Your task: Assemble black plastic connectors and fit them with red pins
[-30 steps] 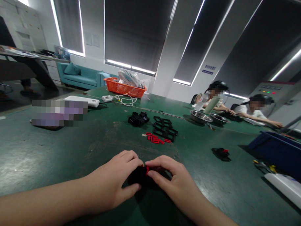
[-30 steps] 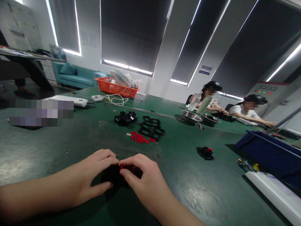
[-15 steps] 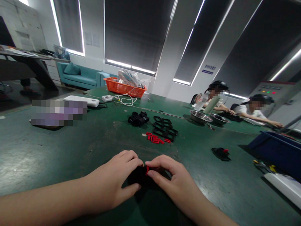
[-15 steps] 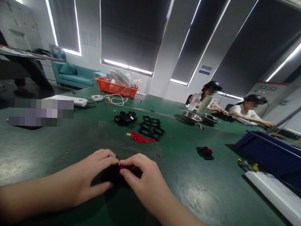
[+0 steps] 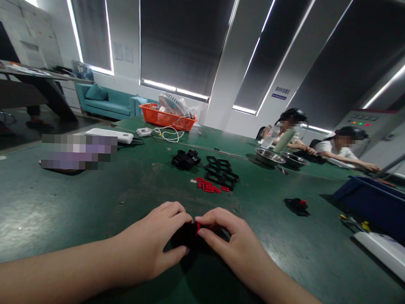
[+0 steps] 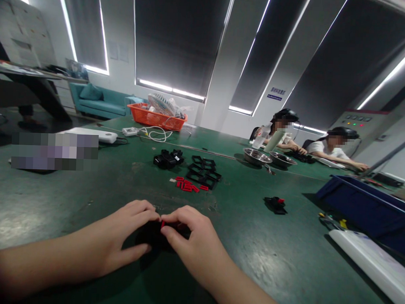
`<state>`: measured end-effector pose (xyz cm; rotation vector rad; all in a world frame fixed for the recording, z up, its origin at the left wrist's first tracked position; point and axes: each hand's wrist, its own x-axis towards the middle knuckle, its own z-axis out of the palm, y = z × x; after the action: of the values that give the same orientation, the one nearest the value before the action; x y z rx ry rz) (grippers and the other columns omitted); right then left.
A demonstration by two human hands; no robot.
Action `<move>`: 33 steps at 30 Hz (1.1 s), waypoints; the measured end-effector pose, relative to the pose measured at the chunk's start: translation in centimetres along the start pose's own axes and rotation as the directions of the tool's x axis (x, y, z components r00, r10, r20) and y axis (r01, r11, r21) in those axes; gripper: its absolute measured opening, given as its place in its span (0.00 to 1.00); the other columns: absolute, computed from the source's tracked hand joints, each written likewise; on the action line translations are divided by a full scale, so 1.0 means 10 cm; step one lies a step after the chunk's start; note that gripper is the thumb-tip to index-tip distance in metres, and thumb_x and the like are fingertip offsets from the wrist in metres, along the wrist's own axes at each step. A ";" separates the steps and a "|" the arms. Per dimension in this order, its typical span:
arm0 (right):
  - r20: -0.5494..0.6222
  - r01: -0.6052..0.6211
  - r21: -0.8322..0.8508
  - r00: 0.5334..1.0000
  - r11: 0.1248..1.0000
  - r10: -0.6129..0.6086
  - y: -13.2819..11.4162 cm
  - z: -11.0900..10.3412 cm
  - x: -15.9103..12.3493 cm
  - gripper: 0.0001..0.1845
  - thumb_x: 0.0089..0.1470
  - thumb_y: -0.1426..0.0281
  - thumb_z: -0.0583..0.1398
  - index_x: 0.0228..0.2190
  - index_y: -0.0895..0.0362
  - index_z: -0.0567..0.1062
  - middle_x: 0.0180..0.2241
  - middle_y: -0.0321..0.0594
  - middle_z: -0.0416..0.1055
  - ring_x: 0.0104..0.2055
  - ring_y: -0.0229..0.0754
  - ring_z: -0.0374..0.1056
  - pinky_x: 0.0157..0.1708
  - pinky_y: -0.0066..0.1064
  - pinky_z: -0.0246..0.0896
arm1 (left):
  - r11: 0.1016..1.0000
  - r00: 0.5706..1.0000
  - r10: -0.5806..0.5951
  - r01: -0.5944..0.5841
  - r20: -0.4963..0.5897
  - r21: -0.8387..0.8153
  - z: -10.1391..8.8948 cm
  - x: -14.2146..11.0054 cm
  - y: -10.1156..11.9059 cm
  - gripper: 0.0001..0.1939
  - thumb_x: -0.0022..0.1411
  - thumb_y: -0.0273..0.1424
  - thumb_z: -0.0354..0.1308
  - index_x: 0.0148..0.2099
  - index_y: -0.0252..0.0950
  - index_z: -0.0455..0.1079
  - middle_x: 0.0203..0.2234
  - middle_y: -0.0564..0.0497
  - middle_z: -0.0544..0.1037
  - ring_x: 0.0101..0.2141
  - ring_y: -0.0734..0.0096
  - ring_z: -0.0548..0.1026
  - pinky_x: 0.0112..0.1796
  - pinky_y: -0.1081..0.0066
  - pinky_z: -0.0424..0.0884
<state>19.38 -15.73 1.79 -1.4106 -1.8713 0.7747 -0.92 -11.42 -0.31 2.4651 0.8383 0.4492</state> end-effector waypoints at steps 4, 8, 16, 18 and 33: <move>0.000 0.001 -0.008 1.000 1.000 -0.001 0.00 0.00 0.00 0.09 0.52 0.78 0.62 0.35 0.56 0.79 0.34 0.37 0.75 0.38 0.40 0.71 0.40 0.32 0.64 | 1.000 1.000 0.000 0.000 0.005 -0.002 -0.01 0.00 -0.01 0.15 0.59 0.27 0.58 0.50 0.38 0.68 0.47 0.46 0.69 0.49 0.56 0.67 0.51 0.55 0.66; -0.002 0.008 -0.012 1.000 1.000 -0.008 0.02 0.00 0.00 0.09 0.52 0.78 0.62 0.35 0.55 0.79 0.34 0.37 0.75 0.37 0.39 0.71 0.39 0.32 0.64 | 1.000 1.000 0.003 -0.003 0.004 -0.007 0.00 0.00 -0.01 0.15 0.59 0.27 0.58 0.50 0.38 0.68 0.47 0.46 0.69 0.49 0.56 0.67 0.51 0.55 0.66; 0.032 0.018 -0.019 0.999 1.000 -0.017 0.01 -0.02 0.00 0.11 0.53 0.77 0.61 0.38 0.54 0.79 0.37 0.37 0.76 0.39 0.39 0.72 0.41 0.32 0.66 | 1.000 1.000 0.001 -0.001 0.002 -0.003 0.00 0.00 -0.01 0.15 0.59 0.27 0.59 0.50 0.38 0.68 0.46 0.46 0.70 0.49 0.56 0.67 0.52 0.55 0.66; 0.038 0.017 -0.021 0.999 1.000 -0.016 0.01 -0.02 0.00 0.11 0.54 0.77 0.61 0.39 0.54 0.78 0.37 0.37 0.77 0.39 0.40 0.72 0.41 0.32 0.67 | 1.000 1.000 0.002 -0.002 0.000 0.000 0.00 0.00 -0.01 0.16 0.59 0.27 0.59 0.50 0.38 0.68 0.46 0.46 0.70 0.49 0.56 0.67 0.52 0.55 0.66; 0.075 0.019 -0.081 0.997 0.996 -0.013 -0.02 -0.03 -0.02 0.21 0.47 0.79 0.64 0.44 0.53 0.76 0.41 0.38 0.76 0.42 0.42 0.71 0.44 0.35 0.66 | 1.000 1.000 0.007 -0.007 -0.009 -0.002 0.00 0.00 0.00 0.15 0.60 0.27 0.58 0.50 0.38 0.68 0.47 0.46 0.69 0.50 0.56 0.66 0.52 0.55 0.66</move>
<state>19.54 -16.00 2.09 -1.4325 -1.9895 0.7595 -0.95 -11.40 -0.28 2.4667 0.8321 0.4633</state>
